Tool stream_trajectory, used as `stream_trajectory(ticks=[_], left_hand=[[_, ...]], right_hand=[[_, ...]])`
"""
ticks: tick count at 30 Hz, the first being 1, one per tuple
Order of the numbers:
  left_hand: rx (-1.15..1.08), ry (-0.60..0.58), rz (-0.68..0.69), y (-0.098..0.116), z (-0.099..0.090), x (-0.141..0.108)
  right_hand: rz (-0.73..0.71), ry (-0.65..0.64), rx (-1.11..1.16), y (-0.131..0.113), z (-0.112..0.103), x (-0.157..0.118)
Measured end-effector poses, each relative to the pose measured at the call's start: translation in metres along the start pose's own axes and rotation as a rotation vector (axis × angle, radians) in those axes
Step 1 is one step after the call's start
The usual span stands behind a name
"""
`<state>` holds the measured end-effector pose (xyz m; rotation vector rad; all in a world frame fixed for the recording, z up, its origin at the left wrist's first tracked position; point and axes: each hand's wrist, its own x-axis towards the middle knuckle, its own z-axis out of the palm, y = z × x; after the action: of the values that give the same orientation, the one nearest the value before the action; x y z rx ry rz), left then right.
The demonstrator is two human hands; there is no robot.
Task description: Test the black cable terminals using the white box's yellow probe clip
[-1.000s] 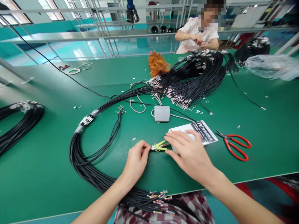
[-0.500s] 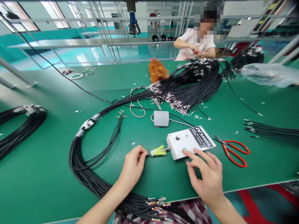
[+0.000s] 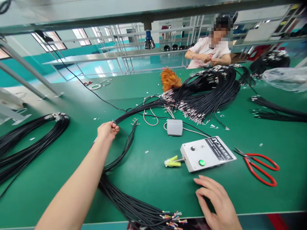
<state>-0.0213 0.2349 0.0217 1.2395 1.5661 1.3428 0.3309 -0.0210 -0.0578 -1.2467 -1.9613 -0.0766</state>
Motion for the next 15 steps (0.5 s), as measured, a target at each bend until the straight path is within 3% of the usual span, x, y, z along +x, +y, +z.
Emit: stream_trajectory(ticks=[4, 6, 8, 10, 11, 12, 13, 15], left_hand=[[0.150, -0.015, -0.045, 0.004, 0.008, 0.002], [0.221, -0.058, 0.011, 0.006, 0.018, -0.020], [0.281, -0.166, 0.095, 0.011, 0.025, -0.060], [0.324, -0.396, 0.156, 0.016, 0.027, -0.111], [0.353, -0.606, 0.183, 0.019, 0.027, -0.137], [0.472, -0.941, 0.270, 0.021, 0.025, -0.162], [0.621, -1.144, 0.350, 0.023, 0.024, -0.183], [0.895, -1.219, 0.433, 0.025, 0.020, -0.211]], right_hand=[[0.051, -0.036, 0.015, 0.000, 0.002, -0.001], [0.069, -0.048, 0.026, -0.001, 0.001, -0.002], [0.079, -0.058, 0.032, -0.002, 0.000, -0.003], [0.081, -0.069, 0.035, -0.003, -0.001, -0.003], [0.078, -0.073, 0.036, -0.003, -0.001, -0.003], [0.077, -0.074, 0.038, -0.004, -0.001, -0.002], [0.077, -0.074, 0.039, -0.004, -0.001, -0.002], [0.079, -0.074, 0.048, -0.004, -0.001, 0.000]])
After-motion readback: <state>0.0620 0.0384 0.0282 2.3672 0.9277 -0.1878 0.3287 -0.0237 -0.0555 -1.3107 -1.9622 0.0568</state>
